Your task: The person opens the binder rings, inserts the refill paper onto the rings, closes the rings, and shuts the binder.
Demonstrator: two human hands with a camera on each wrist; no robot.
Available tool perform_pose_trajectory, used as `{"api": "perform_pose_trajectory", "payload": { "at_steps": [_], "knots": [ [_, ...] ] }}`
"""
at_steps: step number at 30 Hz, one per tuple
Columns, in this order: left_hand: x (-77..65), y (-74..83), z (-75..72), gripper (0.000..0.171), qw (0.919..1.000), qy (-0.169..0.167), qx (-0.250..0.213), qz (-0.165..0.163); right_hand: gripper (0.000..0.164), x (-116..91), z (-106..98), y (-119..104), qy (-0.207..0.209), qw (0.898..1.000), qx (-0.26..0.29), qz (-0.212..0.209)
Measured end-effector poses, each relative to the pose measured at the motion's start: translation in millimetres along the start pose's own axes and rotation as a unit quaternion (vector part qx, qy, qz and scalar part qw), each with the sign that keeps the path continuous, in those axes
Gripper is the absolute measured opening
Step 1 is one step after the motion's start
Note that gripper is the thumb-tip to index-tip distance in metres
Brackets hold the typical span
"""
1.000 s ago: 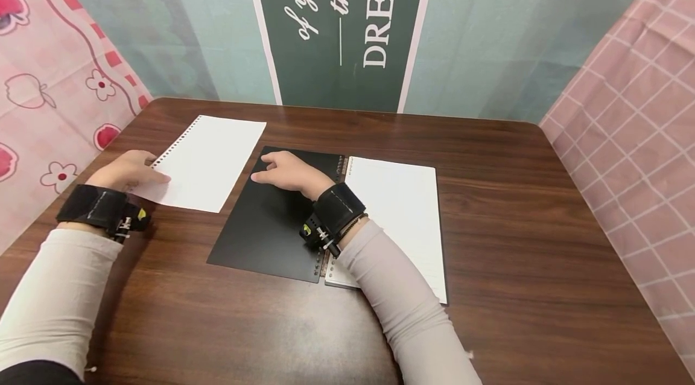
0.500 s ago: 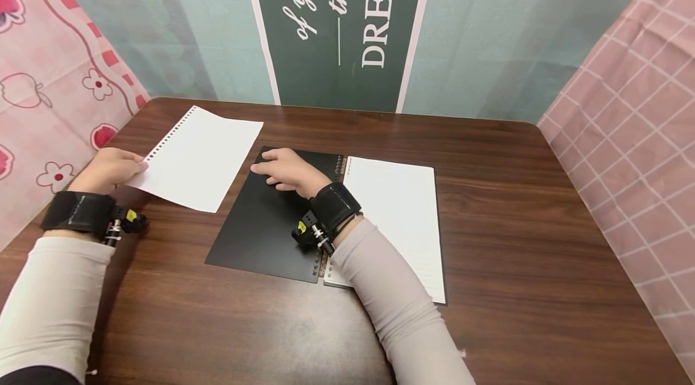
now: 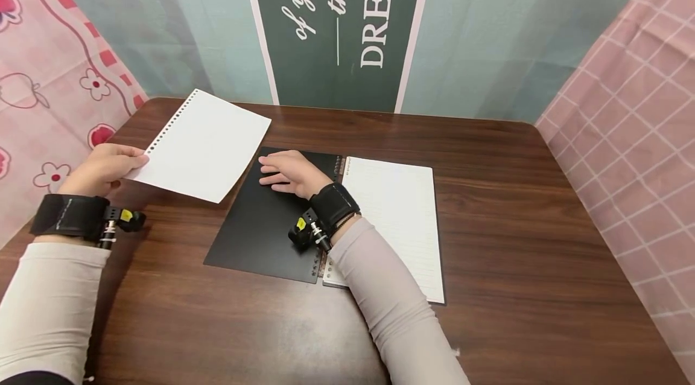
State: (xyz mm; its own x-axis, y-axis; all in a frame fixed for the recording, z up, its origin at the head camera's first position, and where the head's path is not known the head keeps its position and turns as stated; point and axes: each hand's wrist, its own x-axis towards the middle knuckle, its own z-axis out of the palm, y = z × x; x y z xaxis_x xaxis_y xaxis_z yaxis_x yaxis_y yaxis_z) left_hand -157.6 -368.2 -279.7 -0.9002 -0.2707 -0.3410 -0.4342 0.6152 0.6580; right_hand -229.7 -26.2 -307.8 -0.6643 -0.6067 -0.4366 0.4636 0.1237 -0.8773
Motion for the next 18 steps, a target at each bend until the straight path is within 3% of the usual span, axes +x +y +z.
{"api": "perform_pose_trajectory", "payload": {
  "at_steps": [6,12,18],
  "knots": [
    [-1.0,5.5,1.6,0.045,0.9997,0.011,-0.022,0.000,0.055,4,-3,3,-0.006,0.999,0.042,0.006],
    [-3.4,7.5,3.5,0.052,0.9995,-0.009,-0.027,-0.009,0.054,7,-2,5,-0.017,0.996,0.086,0.012],
    [-0.7,11.5,10.4,0.053,0.9993,-0.025,-0.023,0.017,0.052,12,1,7,-0.028,0.991,0.126,0.019]
  ]
}}
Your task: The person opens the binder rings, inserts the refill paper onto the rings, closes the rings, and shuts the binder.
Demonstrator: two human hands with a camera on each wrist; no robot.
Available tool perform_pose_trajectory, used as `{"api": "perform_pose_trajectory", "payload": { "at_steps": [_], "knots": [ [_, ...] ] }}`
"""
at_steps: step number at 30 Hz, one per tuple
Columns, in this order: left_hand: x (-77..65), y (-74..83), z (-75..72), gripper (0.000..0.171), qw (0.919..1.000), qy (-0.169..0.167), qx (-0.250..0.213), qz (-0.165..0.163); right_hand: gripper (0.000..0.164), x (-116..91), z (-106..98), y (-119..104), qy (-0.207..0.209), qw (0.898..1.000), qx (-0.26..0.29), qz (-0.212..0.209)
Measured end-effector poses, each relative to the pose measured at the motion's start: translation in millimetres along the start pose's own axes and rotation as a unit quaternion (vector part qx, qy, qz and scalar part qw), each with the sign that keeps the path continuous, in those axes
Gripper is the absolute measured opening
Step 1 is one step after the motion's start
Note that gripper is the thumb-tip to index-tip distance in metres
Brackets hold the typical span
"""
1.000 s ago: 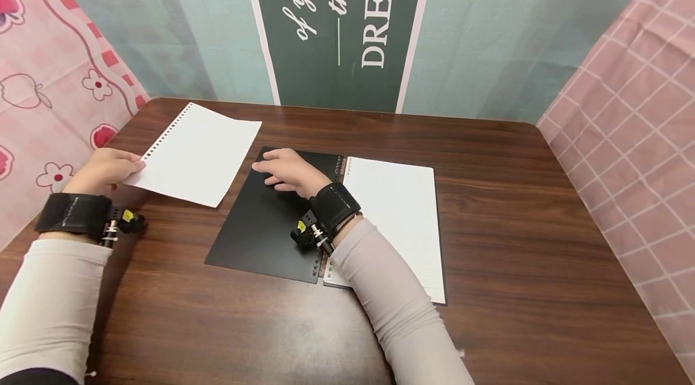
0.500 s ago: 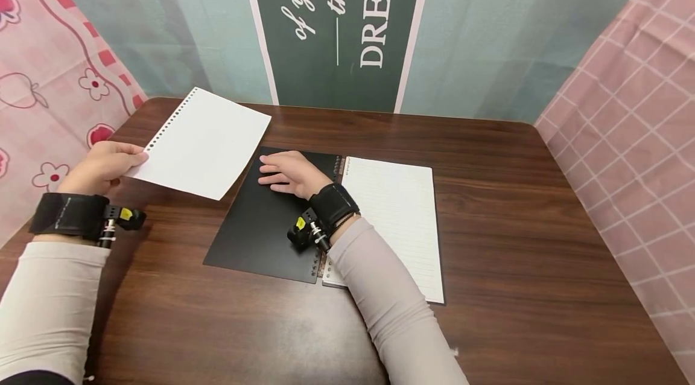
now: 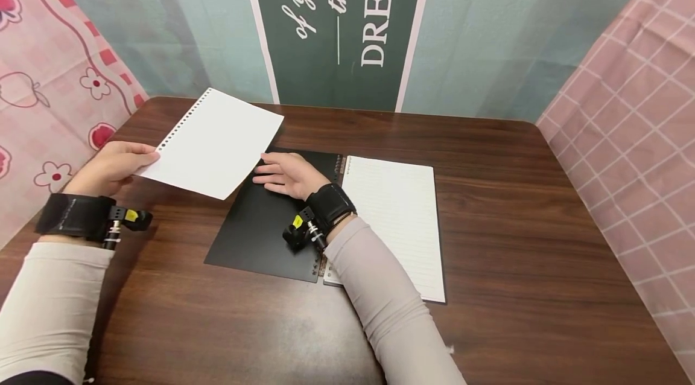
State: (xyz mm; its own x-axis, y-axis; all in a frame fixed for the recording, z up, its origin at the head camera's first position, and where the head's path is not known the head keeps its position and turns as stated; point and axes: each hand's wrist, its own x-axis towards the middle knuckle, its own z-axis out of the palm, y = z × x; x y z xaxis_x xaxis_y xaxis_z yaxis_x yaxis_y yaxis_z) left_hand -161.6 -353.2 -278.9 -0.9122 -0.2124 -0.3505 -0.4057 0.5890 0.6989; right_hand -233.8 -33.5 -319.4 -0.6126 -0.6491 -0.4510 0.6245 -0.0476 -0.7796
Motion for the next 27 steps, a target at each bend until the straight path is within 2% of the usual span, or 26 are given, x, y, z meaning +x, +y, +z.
{"api": "perform_pose_trajectory", "payload": {
  "at_steps": [11,15,18,23,27],
  "knots": [
    [2.9,11.6,14.4,0.048,0.9979,-0.026,-0.033,0.050,0.048,8,0,3,0.034,0.997,0.068,0.014],
    [2.3,13.8,16.1,0.035,0.9955,-0.034,-0.061,0.064,0.046,9,0,3,0.033,0.996,0.081,0.017],
    [1.7,14.8,17.3,0.027,0.9932,-0.042,-0.083,0.071,0.037,10,2,3,0.033,0.995,0.091,0.016],
    [-0.5,16.9,17.7,0.020,0.9920,-0.044,-0.092,0.074,0.015,12,5,2,0.051,0.992,0.111,0.011],
    [-2.4,19.0,18.1,0.019,0.9920,-0.043,-0.092,0.075,0.014,13,6,2,0.063,0.991,0.121,0.001]
  ]
}}
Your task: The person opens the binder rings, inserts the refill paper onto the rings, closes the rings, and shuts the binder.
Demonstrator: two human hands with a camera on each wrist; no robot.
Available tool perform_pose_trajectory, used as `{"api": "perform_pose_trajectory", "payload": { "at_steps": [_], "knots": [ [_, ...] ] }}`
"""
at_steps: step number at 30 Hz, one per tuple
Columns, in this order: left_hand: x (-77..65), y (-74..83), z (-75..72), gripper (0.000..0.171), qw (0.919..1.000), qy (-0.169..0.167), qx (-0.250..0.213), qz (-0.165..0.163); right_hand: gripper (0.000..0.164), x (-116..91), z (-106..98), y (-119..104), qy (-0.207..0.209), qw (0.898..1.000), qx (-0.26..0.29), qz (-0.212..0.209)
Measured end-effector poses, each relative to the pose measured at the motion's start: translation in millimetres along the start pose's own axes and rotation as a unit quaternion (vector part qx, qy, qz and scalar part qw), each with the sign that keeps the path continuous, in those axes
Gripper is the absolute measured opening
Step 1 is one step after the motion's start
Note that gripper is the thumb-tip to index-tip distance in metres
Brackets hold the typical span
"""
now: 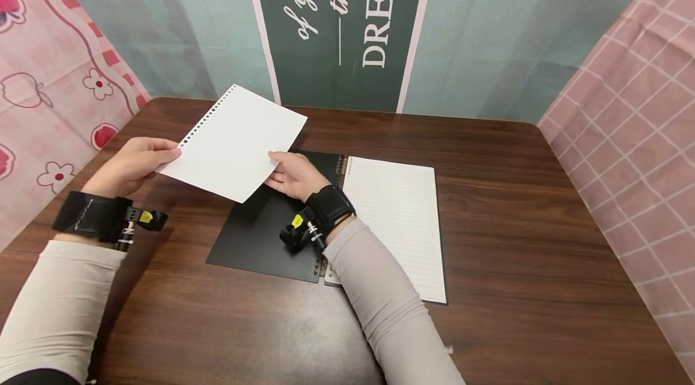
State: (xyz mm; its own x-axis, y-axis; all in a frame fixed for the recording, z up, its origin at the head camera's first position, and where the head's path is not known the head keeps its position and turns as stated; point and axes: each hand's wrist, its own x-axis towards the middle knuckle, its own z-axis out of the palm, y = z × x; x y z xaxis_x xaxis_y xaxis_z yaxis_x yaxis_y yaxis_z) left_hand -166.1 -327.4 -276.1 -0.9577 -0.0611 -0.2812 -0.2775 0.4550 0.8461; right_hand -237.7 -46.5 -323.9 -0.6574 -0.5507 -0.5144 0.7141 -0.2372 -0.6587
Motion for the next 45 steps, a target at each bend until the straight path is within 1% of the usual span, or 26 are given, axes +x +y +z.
{"api": "perform_pose_trajectory", "payload": {
  "at_steps": [2,7,9,15,18,23,26,31,34,37,45],
  "knots": [
    [0.0,0.6,1.3,0.025,1.0000,-0.001,0.003,0.003,0.019,0,0,0,0.001,1.000,0.005,-0.009],
    [2.5,0.2,5.9,0.040,0.9998,-0.008,0.005,0.016,0.040,0,-2,0,0.004,1.000,0.006,-0.024],
    [3.4,-0.1,7.3,0.042,0.9998,-0.007,0.007,0.017,0.043,0,-3,0,0.007,1.000,-0.002,-0.029],
    [3.1,1.2,9.6,0.043,0.9999,-0.015,0.003,0.000,0.042,-3,-7,-4,0.013,0.998,-0.039,-0.052],
    [2.8,3.5,12.7,0.045,0.9997,-0.020,0.013,-0.008,0.042,-6,-11,-7,0.014,0.997,-0.046,-0.055],
    [3.3,7.9,18.9,0.045,0.9992,-0.015,0.037,-0.005,0.043,-9,-17,-12,0.019,0.997,-0.057,-0.056],
    [3.8,9.4,21.1,0.044,0.9992,-0.018,0.037,-0.003,0.043,-11,-20,-14,0.023,0.996,-0.062,-0.059],
    [5.3,9.7,23.4,0.045,0.9987,-0.035,0.036,-0.006,0.044,-13,-24,-17,0.031,0.995,-0.070,-0.059],
    [5.8,10.1,25.0,0.045,0.9987,-0.039,0.032,-0.007,0.045,-14,-26,-18,0.032,0.995,-0.077,-0.059],
    [5.0,10.8,26.7,0.044,0.9988,-0.039,0.029,-0.002,0.045,-16,-28,-19,0.032,0.994,-0.080,-0.059],
    [0.1,14.8,29.1,0.036,0.9983,-0.038,0.036,0.025,0.045,-23,-33,-23,0.028,0.995,-0.072,-0.065]
  ]
}}
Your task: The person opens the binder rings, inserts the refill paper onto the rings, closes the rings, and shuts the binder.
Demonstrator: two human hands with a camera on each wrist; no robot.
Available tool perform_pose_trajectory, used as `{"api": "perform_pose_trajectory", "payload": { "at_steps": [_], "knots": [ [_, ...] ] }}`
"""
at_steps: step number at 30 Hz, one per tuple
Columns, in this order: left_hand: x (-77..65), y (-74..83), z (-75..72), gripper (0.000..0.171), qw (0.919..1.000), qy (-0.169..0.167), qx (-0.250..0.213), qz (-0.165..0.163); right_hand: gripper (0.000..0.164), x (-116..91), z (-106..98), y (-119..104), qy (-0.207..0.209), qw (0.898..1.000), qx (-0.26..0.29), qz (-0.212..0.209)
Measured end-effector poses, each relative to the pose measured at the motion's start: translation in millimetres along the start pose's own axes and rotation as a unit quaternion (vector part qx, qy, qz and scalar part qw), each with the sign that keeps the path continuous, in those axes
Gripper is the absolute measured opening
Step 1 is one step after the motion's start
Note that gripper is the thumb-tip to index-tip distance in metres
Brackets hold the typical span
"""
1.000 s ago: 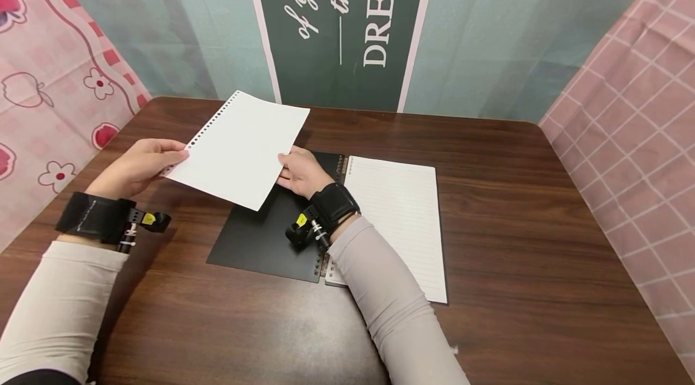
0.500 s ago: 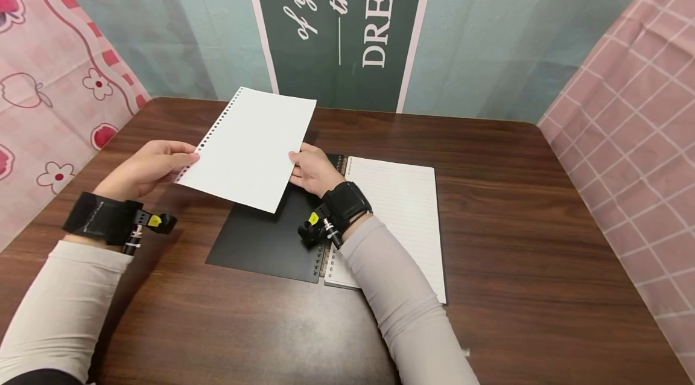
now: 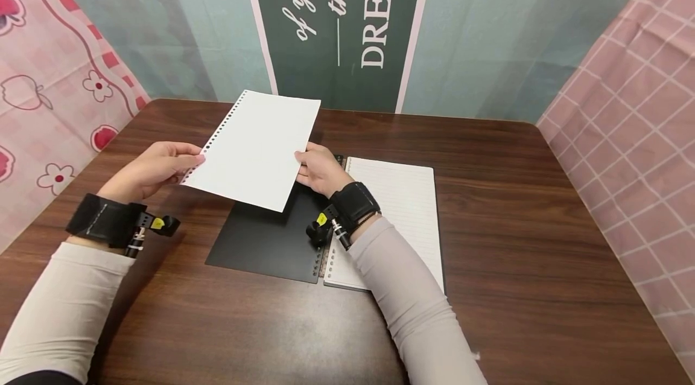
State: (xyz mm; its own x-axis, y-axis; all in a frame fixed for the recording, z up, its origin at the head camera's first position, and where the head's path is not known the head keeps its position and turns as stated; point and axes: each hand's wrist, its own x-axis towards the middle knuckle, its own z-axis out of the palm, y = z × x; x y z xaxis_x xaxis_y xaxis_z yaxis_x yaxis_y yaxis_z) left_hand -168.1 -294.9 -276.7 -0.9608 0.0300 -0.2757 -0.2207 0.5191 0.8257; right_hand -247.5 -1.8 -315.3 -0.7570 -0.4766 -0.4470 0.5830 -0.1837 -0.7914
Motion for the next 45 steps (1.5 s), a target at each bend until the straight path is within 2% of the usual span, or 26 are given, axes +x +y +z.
{"api": "perform_pose_trajectory", "payload": {
  "at_steps": [10,34,45],
  "knots": [
    [1.6,0.8,3.6,0.038,1.0000,-0.004,0.003,-0.003,0.041,0,-4,0,0.014,1.000,-0.004,-0.001],
    [2.3,3.7,9.7,0.039,0.9995,-0.001,0.030,0.001,0.041,-7,-11,-5,0.011,1.000,-0.023,-0.002],
    [4.8,7.9,15.0,0.039,0.9995,-0.027,0.010,0.010,0.044,-9,-22,-8,0.005,0.999,-0.033,0.002]
  ]
}}
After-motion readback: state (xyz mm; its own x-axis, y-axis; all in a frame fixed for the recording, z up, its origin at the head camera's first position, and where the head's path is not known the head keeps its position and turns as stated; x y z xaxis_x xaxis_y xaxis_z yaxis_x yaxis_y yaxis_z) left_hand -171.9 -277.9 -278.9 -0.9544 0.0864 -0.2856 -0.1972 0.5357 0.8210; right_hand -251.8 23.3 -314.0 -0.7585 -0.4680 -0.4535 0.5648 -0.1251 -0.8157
